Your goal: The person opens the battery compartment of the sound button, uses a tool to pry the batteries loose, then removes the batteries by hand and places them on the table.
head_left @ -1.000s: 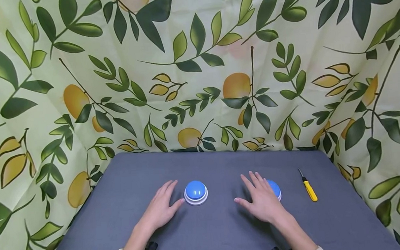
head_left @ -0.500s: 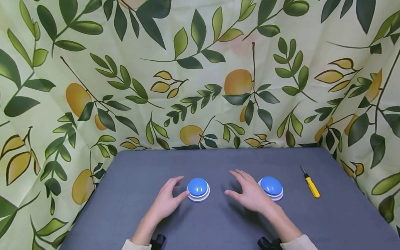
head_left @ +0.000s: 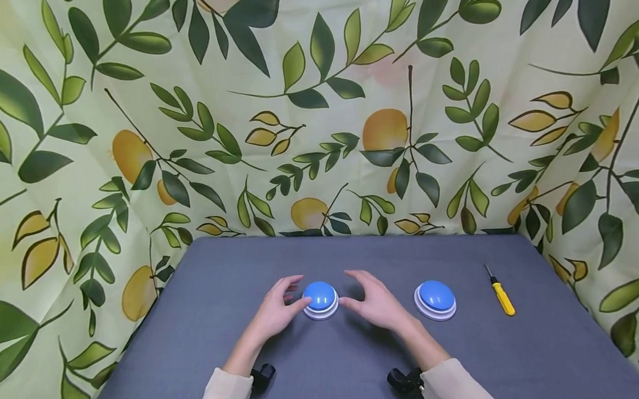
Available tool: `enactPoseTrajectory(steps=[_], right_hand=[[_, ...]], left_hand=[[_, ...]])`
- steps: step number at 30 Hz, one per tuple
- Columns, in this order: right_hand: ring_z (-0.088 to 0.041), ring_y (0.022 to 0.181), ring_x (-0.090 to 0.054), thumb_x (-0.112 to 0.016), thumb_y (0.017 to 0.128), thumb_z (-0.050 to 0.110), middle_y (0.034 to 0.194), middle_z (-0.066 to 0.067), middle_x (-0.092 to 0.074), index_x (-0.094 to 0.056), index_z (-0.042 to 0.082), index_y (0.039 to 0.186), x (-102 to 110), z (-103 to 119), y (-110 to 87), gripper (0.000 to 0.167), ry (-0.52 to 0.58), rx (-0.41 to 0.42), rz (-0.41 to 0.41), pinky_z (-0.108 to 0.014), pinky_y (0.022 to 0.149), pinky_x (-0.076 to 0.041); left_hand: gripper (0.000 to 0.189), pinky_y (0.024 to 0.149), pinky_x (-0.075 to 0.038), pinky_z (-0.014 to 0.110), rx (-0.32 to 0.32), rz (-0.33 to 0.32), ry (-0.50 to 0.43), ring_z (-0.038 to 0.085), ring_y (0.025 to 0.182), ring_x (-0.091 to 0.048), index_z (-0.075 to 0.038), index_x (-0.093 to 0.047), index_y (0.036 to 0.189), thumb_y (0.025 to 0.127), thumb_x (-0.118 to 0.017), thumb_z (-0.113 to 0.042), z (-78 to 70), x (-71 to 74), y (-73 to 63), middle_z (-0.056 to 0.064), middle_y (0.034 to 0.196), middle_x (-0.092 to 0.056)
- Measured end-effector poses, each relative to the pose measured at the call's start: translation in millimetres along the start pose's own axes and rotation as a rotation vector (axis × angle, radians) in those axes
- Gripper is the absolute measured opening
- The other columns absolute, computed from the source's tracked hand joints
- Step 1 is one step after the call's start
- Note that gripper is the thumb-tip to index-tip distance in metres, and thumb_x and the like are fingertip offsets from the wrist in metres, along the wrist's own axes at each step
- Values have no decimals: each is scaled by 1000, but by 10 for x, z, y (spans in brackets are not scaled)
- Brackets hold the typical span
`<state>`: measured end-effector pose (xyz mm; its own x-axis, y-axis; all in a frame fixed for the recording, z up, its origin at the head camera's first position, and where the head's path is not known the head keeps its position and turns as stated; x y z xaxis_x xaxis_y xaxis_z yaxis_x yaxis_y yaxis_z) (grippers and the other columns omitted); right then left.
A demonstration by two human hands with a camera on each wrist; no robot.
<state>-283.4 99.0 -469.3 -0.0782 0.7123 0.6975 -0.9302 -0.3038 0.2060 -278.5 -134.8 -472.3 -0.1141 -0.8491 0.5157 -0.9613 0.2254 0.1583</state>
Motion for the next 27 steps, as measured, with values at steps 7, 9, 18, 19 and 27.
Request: enactPoseTrajectory(steps=[7, 9, 18, 19, 27], right_hand=[[-38, 133, -51, -77, 90, 33, 145, -17, -55, -53, 3, 145, -192, 36, 99, 66, 116, 19, 51, -55, 108, -41], [-39, 129, -54, -78, 90, 31, 142, -19, -56, -53, 2, 144, -234, 24, 114, 66, 150, 26, 57, -55, 105, -43], [-39, 125, -58, -81, 88, 20, 135, -24, -59, -53, -3, 141, -377, -27, 204, 65, 312, 11, 87, -52, 105, -45], [-39, 124, -58, -81, 88, 19, 135, -24, -58, -52, -4, 141, -391, -36, 211, 65, 323, 11, 91, -52, 105, -45], [-40, 125, -58, -84, 84, 15, 139, -26, -55, -48, -9, 142, -477, -88, 229, 72, 376, -15, 125, -51, 104, -46]], left_hand=[[60, 105, -45, 52, 17, 43, -81, 38, 127, -54, 0, -52, 143, 93, -77, -22, 74, -31, 48, 22, 143, -52], [61, 105, -45, 52, 23, 62, -104, 39, 127, -54, 1, -51, 144, 93, -77, -22, 87, -44, 67, 23, 143, -51], [65, 99, -48, 54, 70, 164, -90, 39, 127, -55, -1, -50, 145, 90, -79, -21, 119, -79, 156, 20, 142, -54], [66, 99, -48, 54, 73, 175, -91, 38, 127, -55, -1, -50, 145, 90, -80, -21, 117, -88, 164, 20, 141, -55], [64, 100, -47, 51, 74, 206, -80, 35, 124, -56, 0, -52, 143, 88, -81, -14, 120, -142, 185, 19, 137, -58]])
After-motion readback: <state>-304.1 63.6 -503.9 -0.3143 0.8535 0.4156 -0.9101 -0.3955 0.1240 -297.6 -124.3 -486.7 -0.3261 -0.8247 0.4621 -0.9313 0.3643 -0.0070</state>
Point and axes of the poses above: each hand's wrist, its own y-axis towards the middle knuckle, its own x-axis out of the back of the hand, z = x × y, the point moved 5 cm from there along y, towards the middle knuckle
